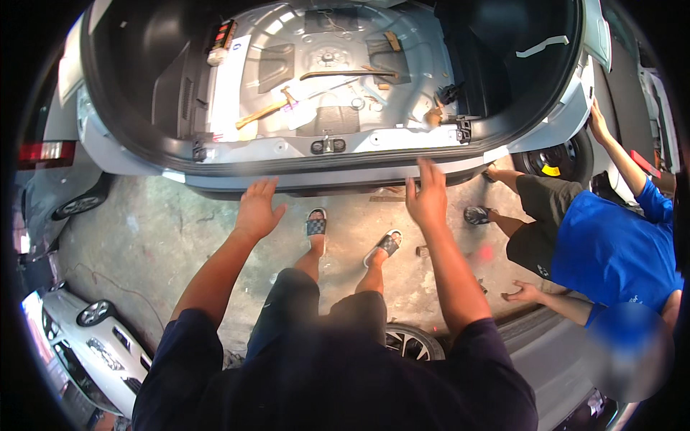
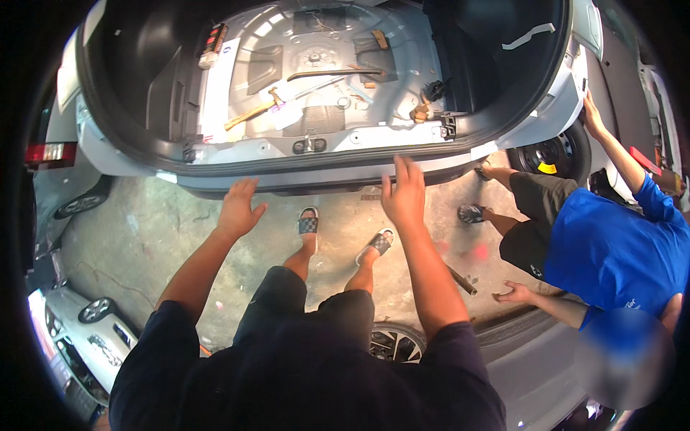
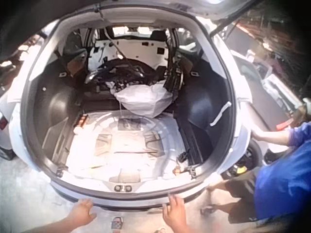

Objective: The person uses a hammer to tap a rubber seal into place along the edge of a car trunk. Another person assists by holding the trunk lid open.

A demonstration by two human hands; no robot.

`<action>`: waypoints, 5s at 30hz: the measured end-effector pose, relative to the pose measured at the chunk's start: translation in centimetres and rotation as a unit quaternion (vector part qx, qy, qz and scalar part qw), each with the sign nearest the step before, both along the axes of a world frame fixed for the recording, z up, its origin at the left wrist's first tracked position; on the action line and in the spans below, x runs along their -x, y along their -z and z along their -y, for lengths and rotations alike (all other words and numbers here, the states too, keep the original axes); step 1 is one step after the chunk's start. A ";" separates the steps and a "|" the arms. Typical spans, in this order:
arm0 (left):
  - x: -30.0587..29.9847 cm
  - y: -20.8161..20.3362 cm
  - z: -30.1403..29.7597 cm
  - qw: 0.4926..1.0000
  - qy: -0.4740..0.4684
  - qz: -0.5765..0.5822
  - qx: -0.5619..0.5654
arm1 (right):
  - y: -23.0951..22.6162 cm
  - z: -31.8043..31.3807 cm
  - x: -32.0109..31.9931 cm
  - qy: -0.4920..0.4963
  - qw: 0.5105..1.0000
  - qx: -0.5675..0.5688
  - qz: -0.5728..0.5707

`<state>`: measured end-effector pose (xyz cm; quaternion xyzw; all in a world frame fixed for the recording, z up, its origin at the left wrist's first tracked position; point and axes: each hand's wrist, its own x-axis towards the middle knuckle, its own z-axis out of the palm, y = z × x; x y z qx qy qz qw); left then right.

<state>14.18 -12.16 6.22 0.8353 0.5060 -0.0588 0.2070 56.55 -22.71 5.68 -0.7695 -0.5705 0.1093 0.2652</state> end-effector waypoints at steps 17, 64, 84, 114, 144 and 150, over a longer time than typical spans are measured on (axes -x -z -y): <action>-11.4 8.7 -11.8 0.989 -0.120 -0.035 -0.086 | 8.2 -14.5 -2.4 -0.064 0.997 -0.011 0.042; -10.8 11.5 -9.4 0.988 -0.136 0.071 -0.003 | 24.5 -40.2 28.3 -0.208 0.632 0.549 -0.506; -11.0 9.1 -11.1 0.979 -0.112 0.050 -0.161 | -10.1 -7.8 -4.9 0.036 0.911 0.293 -0.287; -22.5 13.8 4.8 0.961 0.033 0.110 -0.250 | -11.6 -5.0 -3.1 -0.143 0.981 -0.006 -0.132; -24.1 11.8 3.9 0.967 0.037 0.094 -0.234 | -7.7 -3.2 -7.8 -0.105 0.933 0.345 0.010; -25.1 10.9 3.7 0.976 0.015 0.100 -0.193 | -8.2 -2.9 -8.9 -0.074 0.953 0.294 0.012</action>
